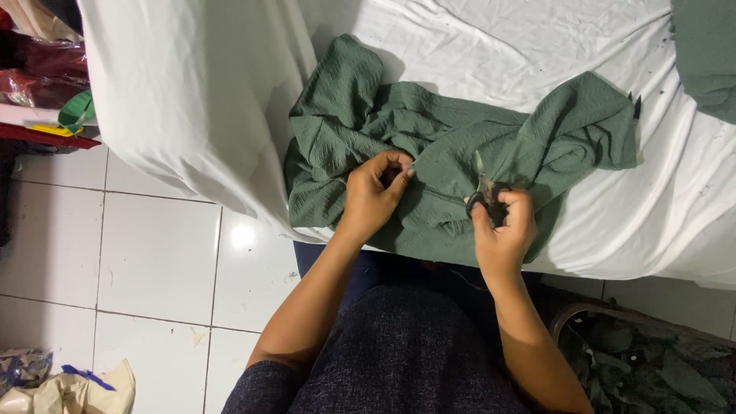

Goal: Trimming loose threads from a green garment using scissors at a finishing station.

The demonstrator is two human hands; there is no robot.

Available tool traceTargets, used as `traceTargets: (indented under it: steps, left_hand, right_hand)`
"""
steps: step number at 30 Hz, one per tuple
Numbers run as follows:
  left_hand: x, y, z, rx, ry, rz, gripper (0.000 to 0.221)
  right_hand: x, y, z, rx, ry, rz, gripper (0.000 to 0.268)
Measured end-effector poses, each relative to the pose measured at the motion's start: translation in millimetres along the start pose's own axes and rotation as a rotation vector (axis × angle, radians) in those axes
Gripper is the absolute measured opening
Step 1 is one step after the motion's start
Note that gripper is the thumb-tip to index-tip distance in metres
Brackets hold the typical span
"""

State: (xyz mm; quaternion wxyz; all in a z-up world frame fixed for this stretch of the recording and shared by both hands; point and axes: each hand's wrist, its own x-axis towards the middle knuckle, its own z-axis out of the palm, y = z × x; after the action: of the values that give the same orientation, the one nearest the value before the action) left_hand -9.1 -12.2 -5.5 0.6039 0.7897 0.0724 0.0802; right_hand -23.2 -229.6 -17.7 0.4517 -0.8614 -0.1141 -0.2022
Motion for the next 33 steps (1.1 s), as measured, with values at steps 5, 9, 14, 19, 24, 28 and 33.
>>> traceTargets:
  steps: [5,9,14,19,24,28,33]
  left_hand:
    - [2,0,-2,-0.035,-0.002,-0.02,0.019]
    - [0,2,-3,-0.062,0.003,0.018,0.02]
    - [0,-3,3,0.052,0.013,0.076,0.027]
    - [4,-5,0,0.005,0.0,0.008,0.02]
    - [3,-4,-3,-0.053,-0.019,-0.019,0.021]
    - [4,-2,-2,-0.08,-0.02,-0.033,0.021]
    - [2,-8,-7,-0.127,0.022,-0.027,0.019]
  right_hand:
    - [-7,16,1,0.07,0.02,0.091,0.025]
    - [-9,15,5,0.108,0.041,0.094,0.028]
    - [-9,19,4,0.062,0.048,0.083,0.028]
    - [12,11,6,0.002,0.054,-0.03,0.033]
    - [53,-18,28,-0.01,0.022,-0.23,0.036]
    - [51,6,62,-0.032,-0.07,-0.121,0.047]
    - [61,6,57,0.346,-0.086,0.203,0.045]
